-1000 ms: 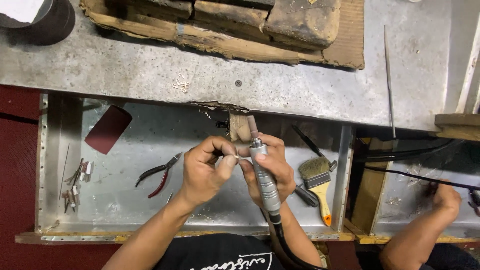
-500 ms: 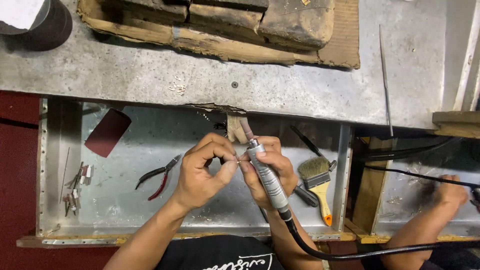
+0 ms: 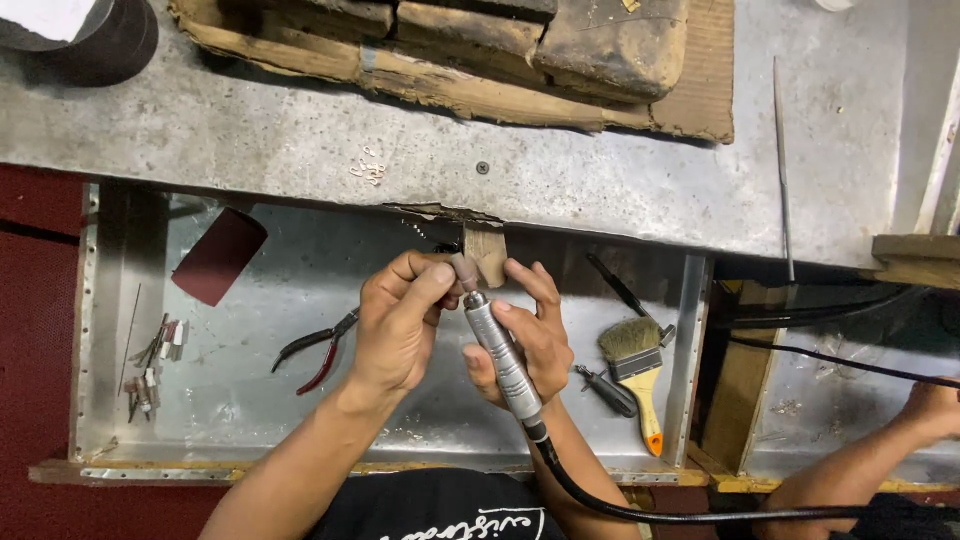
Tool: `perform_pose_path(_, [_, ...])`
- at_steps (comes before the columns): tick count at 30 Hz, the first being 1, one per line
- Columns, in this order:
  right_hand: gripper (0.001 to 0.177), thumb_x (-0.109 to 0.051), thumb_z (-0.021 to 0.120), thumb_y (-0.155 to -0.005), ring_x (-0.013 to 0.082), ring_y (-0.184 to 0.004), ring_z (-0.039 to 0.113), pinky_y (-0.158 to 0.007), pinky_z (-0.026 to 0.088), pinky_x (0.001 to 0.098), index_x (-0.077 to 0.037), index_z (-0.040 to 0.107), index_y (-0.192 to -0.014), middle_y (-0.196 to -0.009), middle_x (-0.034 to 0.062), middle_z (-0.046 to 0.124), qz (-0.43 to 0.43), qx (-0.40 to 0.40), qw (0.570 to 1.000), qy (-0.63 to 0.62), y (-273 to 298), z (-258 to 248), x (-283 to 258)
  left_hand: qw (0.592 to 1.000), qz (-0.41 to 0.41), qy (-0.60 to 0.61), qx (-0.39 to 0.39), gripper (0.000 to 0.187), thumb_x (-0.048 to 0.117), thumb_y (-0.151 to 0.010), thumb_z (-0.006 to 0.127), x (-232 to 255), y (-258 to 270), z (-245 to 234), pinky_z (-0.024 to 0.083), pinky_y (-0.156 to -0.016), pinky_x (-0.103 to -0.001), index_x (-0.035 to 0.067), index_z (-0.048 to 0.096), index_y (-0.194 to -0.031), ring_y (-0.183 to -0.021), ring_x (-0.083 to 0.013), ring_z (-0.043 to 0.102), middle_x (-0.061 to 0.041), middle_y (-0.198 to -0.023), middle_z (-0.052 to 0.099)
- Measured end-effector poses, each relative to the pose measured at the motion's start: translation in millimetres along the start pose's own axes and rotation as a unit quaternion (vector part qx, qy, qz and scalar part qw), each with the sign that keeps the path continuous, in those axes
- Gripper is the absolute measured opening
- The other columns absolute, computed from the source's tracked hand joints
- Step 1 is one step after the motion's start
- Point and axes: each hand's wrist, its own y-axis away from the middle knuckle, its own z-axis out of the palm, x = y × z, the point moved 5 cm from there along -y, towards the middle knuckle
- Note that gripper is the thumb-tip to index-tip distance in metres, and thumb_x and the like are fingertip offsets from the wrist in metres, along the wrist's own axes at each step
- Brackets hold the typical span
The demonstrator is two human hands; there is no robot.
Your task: Using a handheld rotary tool to polish or grind a small jewelry component at a workbench.
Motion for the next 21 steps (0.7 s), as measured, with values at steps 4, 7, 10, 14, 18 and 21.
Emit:
perform_pose_path(4, [0.040,-0.031,0.075,-0.091,0.0494,-0.113,0.068,-0.113,0.040,0.0622,0.001,0.067,-0.113,-0.092,0.0150,0.073,-0.002,-0.006,1.000,0.004,0.9,-0.7,0.7,1.000,-0.001,-0.001,0.007,0.011,0.006,-0.092,0.073,1.3,0.0,2.1,0.052,-0.067,-0.023,0.001,0.067,-0.084,-0.075,-0.0131,0.065,-0.013,-0.085,0.073])
perform_pose_path(7, [0.039,-0.031,0.076,-0.088,0.0515,-0.112,0.068,-0.112,0.042,0.0633,0.000,0.068,-0.111,-0.092,0.0159,0.075,0.004,-0.005,1.000,0.005,4.2,-2.1,1.7,1.000,0.008,-0.003,0.000,0.011,0.006,-0.091,0.073,-0.1,-1.5,1.5,0.051,-0.067,-0.024,0.000,0.066,-0.084,-0.075,-0.0144,0.065,-0.016,-0.088,0.073])
perform_pose_path(10, [0.038,-0.030,0.077,-0.088,0.0518,-0.112,0.068,-0.111,0.042,0.0639,-0.001,0.068,-0.111,-0.091,0.0167,0.076,-0.004,-0.014,1.000,0.013,3.4,-2.4,1.9,1.000,0.011,-0.006,0.003,0.011,0.005,-0.091,0.074,-3.1,-1.6,-3.2,0.051,-0.067,-0.024,0.000,0.066,-0.084,-0.076,-0.0146,0.065,-0.015,-0.090,0.073])
perform_pose_path(14, [0.039,-0.028,0.076,-0.088,0.0511,-0.111,0.069,-0.109,0.045,0.0636,0.000,0.066,-0.113,-0.099,0.0204,0.075,0.018,-0.001,1.000,0.010,0.5,-4.1,2.2,1.000,0.003,-0.014,0.007,0.011,0.005,-0.092,0.073,-6.8,-1.9,-7.6,0.049,-0.065,-0.023,0.000,0.067,-0.084,-0.074,-0.0138,0.062,-0.016,-0.088,0.071])
perform_pose_path(18, [0.038,-0.027,0.077,-0.086,0.0530,-0.113,0.068,-0.109,0.044,0.0648,0.000,0.067,-0.111,-0.094,0.0181,0.075,0.014,-0.013,1.000,-0.006,1.0,-4.3,0.5,1.000,0.010,-0.008,-0.005,0.011,0.004,-0.093,0.072,6.2,1.8,6.0,0.050,-0.068,-0.025,-0.001,0.067,-0.084,-0.074,-0.0149,0.063,-0.017,-0.084,0.071])
perform_pose_path(21, [0.037,-0.026,0.077,-0.087,0.0532,-0.113,0.068,-0.109,0.044,0.0643,0.000,0.067,-0.112,-0.094,0.0172,0.075,0.012,-0.013,1.000,-0.003,0.0,-3.5,-0.3,1.000,0.012,-0.012,-0.004,0.011,0.004,-0.093,0.072,3.9,0.3,4.0,0.051,-0.069,-0.024,-0.001,0.067,-0.085,-0.076,-0.0145,0.065,-0.015,-0.085,0.072])
